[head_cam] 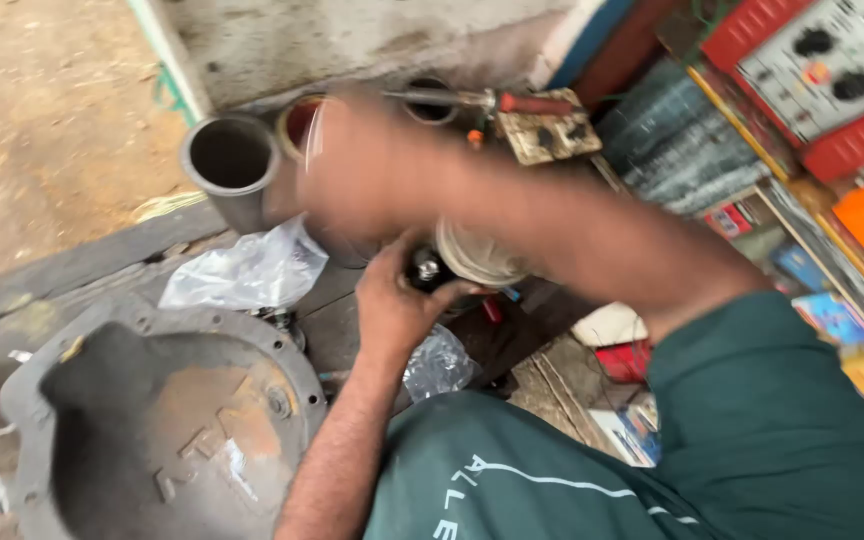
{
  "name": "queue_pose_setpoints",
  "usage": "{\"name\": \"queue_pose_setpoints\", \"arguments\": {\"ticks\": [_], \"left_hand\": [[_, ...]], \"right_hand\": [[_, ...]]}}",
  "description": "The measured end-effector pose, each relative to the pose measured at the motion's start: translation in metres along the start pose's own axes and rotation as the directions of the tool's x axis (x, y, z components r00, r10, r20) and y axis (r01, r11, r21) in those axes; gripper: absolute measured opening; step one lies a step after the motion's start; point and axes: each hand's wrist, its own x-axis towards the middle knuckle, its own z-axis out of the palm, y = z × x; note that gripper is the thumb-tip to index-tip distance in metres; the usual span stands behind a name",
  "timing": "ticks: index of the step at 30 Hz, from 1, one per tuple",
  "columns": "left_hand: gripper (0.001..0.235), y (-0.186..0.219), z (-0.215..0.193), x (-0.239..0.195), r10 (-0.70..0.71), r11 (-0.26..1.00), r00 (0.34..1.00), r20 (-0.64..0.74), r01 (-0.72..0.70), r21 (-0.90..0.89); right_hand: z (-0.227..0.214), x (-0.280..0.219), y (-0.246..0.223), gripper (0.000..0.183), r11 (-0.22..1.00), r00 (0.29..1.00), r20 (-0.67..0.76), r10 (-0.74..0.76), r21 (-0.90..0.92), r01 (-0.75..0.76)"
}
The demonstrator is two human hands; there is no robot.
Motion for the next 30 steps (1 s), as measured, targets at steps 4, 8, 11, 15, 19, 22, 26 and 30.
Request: {"name": "queue_pose_setpoints", "arguments": {"ticks": [4,8,11,15,19,22,26,30], "left_hand": [[0.082,0.002,0.001,-0.001,-0.048,0.998,0.999,0.008,0.048,0.041],[0.086,0.004,0.003,0.007,-0.026,0.998,0.999,0.029,0.024,0.058],[0.085,0.006,0.002,0.007,-0.044,0.998,0.997,0.066,0.042,0.038],[0.088,0.005,0.002,0.007,-0.01,0.999,0.998,0.06,0.008,0.043],[0.083,0.006,0.002,0.002,0.005,0.998,1.0,0.015,-0.006,0.062],[0.084,0.004,0.002,-0.005,0.066,0.997,0.997,-0.041,-0.067,-0.032],[0.071,0.001,0.006,0.002,0.03,0.999,0.999,-0.028,-0.029,0.045],[0.082,0.014,0.003,0.002,-0.07,0.997,0.998,0.008,0.07,0.038]], "right_hand": [[0.169,-0.123,0.205,0.038,0.892,0.947,-0.127,0.295,0.391,-0.226],[0.089,-0.297,0.145,0.032,0.706,0.699,-0.106,0.707,0.152,-0.692],[0.079,-0.415,0.008,0.022,0.652,0.634,-0.16,0.756,0.102,-0.752],[-0.008,-0.355,-0.106,0.015,0.858,0.831,-0.215,0.513,0.144,-0.493],[-0.064,-0.207,-0.11,0.03,0.981,0.918,-0.39,-0.075,0.134,0.137],[-0.03,-0.108,-0.076,0.046,0.923,0.869,-0.319,-0.379,-0.071,0.377],[0.096,-0.003,0.155,0.02,0.997,0.965,-0.26,-0.028,-0.077,0.008],[0.173,-0.216,0.247,0.039,0.703,0.716,0.011,0.698,0.177,-0.688]]}}
